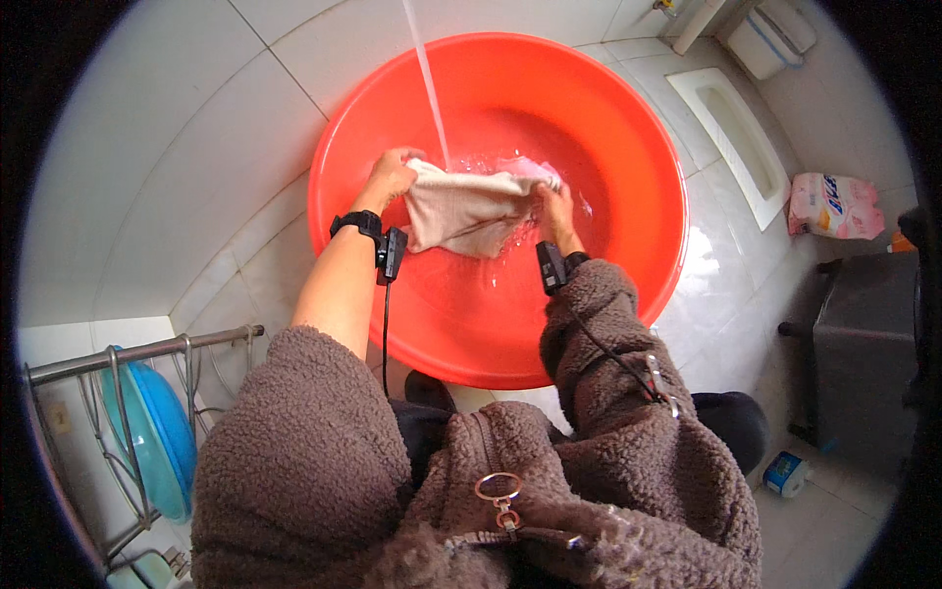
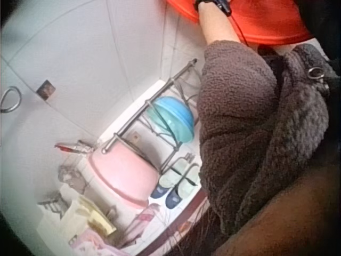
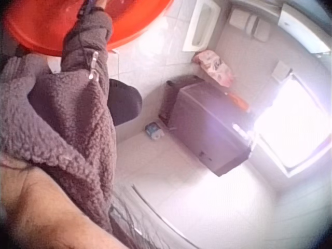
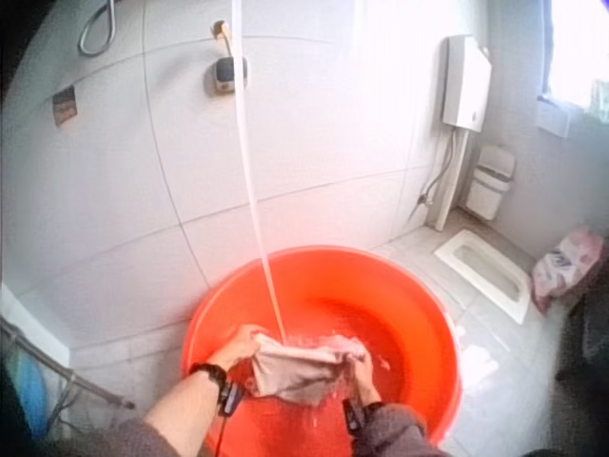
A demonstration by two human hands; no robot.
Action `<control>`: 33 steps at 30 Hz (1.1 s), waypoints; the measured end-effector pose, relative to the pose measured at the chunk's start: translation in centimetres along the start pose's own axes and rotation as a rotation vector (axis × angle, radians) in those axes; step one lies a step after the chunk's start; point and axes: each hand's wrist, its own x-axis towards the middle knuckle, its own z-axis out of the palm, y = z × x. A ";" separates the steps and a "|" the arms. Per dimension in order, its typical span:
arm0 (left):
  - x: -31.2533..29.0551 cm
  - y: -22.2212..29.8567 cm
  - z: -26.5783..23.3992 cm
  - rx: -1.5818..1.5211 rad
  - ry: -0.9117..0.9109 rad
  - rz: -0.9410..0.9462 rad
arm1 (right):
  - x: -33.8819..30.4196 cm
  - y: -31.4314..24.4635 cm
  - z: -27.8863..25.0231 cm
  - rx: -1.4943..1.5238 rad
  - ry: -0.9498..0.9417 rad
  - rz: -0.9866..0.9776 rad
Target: The person washes a cloth by hand in a red basin under running water, then wrings it out and places it on a nearby surface. The person then mops the tiled floor with a mop.
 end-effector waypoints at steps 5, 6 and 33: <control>1.1 0.9 -0.2 0.282 0.115 0.076 | 0.1 -9.8 -3.1 -0.364 -0.107 0.003; 1.0 1.1 -0.5 0.305 0.094 0.050 | -0.2 -11.6 -3.6 -0.378 -0.156 -0.012; -3.8 2.6 -5.3 0.816 -0.412 -0.202 | -3.8 -16.8 -3.6 -1.454 -0.926 0.096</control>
